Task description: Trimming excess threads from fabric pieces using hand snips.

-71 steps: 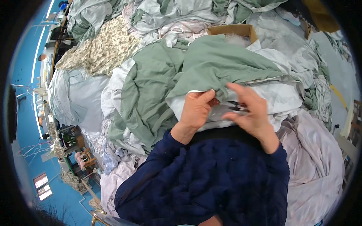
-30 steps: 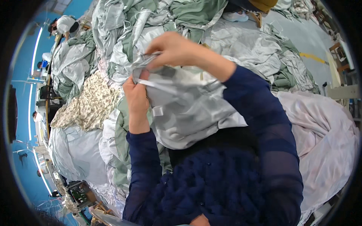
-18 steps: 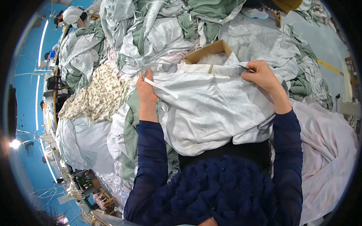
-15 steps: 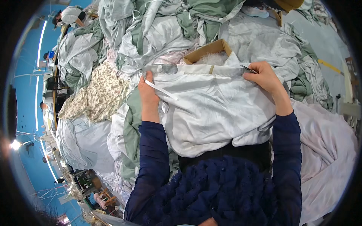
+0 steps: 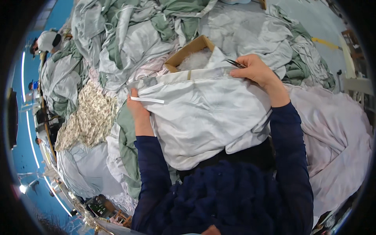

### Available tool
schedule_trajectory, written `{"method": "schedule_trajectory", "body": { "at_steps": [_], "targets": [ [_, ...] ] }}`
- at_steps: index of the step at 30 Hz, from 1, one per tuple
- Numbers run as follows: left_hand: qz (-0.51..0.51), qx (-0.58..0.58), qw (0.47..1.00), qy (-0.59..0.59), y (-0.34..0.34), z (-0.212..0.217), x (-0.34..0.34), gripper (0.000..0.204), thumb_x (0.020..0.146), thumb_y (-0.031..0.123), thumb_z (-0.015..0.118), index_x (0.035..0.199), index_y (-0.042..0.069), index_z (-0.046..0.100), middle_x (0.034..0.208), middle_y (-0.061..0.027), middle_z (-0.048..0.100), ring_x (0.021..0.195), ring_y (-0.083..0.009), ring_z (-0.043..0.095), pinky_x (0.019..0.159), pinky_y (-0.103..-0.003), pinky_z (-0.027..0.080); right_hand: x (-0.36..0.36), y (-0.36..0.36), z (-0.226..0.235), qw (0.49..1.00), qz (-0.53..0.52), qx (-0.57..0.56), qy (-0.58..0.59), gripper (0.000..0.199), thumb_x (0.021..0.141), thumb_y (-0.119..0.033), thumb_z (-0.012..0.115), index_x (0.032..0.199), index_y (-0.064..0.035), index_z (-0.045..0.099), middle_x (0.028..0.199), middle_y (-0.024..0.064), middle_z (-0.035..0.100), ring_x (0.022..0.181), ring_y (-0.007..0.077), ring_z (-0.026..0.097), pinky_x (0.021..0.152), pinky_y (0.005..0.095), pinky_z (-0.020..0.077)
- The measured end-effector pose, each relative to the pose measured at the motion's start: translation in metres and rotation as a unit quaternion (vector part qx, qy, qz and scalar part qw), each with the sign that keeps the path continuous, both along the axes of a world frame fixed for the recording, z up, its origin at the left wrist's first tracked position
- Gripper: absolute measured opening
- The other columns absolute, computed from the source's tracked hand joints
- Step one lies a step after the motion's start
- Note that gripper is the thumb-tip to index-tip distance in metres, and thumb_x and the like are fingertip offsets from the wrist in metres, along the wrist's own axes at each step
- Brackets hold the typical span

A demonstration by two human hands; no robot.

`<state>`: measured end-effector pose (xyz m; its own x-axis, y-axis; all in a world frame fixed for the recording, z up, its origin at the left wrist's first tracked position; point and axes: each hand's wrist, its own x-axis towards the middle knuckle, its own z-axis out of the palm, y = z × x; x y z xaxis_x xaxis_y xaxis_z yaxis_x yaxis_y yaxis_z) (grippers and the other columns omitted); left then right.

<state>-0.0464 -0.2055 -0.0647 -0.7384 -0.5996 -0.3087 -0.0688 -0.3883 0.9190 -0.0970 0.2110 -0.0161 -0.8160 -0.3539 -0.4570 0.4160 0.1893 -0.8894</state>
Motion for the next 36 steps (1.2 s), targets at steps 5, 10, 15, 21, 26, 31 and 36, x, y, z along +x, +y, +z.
{"method": "schedule_trajectory", "body": {
  "at_steps": [5,10,15,21,26,31,36],
  "targets": [
    [0.015,-0.001,1.000,-0.019,-0.001,-0.008,-0.004,0.024,0.098,0.016,0.060,0.115,0.000,0.057,0.103,-0.0094,0.065,0.089,-0.0204,0.064,0.077,-0.036,0.055,0.001,0.015,-0.015,0.999,-0.025,-0.037,-0.020,0.018,0.079,-0.009,0.078,0.093,0.0000,0.072,0.071,-0.0049,0.062,0.058,0.0023,0.050,0.049,0.0196,0.0367],
    [0.008,-0.017,1.000,-0.021,-0.001,-0.014,-0.006,0.027,0.098,0.015,0.060,0.119,-0.001,0.054,0.107,-0.0120,0.064,0.092,-0.0224,0.064,0.081,-0.038,0.056,0.003,0.019,-0.022,0.998,-0.033,-0.053,-0.012,0.019,0.079,-0.010,0.079,0.093,0.0005,0.072,0.072,-0.0052,0.062,0.058,0.0022,0.049,0.049,0.0199,0.0361],
    [0.019,-0.029,0.999,-0.021,-0.009,-0.024,-0.006,0.025,0.098,0.015,0.060,0.116,-0.001,0.055,0.108,-0.0135,0.064,0.093,-0.0245,0.065,0.082,-0.041,0.056,0.004,0.018,-0.022,0.998,-0.033,-0.050,-0.014,0.019,0.079,-0.010,0.079,0.094,0.0014,0.072,0.072,-0.0056,0.062,0.059,0.0020,0.048,0.050,0.0198,0.0357],
    [0.000,-0.042,0.999,-0.026,-0.011,-0.027,-0.004,0.021,0.098,0.015,0.060,0.112,0.000,0.056,0.107,-0.0139,0.064,0.092,-0.0260,0.065,0.080,-0.041,0.057,0.009,0.018,-0.016,0.997,-0.041,-0.056,-0.016,0.018,0.079,-0.010,0.079,0.092,0.0013,0.073,0.072,-0.0057,0.062,0.059,0.0021,0.048,0.051,0.0200,0.0351],
    [0.017,0.000,0.998,-0.065,-0.004,-0.017,0.000,0.022,0.097,0.013,0.061,0.114,-0.002,0.058,0.103,-0.0100,0.065,0.089,-0.0209,0.063,0.077,-0.038,0.055,0.016,0.023,-0.016,0.997,-0.049,-0.048,-0.019,0.017,0.080,-0.011,0.078,0.090,0.0020,0.073,0.072,-0.0052,0.063,0.059,0.0022,0.049,0.052,0.0198,0.0358],
    [0.000,0.031,0.996,-0.081,-0.011,-0.017,0.012,0.020,0.095,0.010,0.061,0.111,-0.004,0.059,0.101,-0.0116,0.064,0.087,-0.0222,0.064,0.075,-0.040,0.055,0.021,0.021,-0.010,0.998,-0.048,-0.048,-0.016,0.018,0.082,-0.013,0.076,0.091,0.0026,0.073,0.074,-0.0042,0.064,0.060,0.0018,0.050,0.053,0.0194,0.0364],
    [0.008,-0.003,0.995,-0.104,0.003,-0.009,0.020,0.015,0.093,0.009,0.062,0.102,-0.003,0.060,0.095,-0.0095,0.063,0.082,-0.0204,0.063,0.073,-0.038,0.054,0.027,0.024,-0.010,0.996,-0.064,-0.055,-0.029,0.018,0.083,-0.014,0.075,0.090,0.0028,0.073,0.072,-0.0051,0.063,0.059,0.0011,0.049,0.052,0.0193,0.0354]
  ]
}}
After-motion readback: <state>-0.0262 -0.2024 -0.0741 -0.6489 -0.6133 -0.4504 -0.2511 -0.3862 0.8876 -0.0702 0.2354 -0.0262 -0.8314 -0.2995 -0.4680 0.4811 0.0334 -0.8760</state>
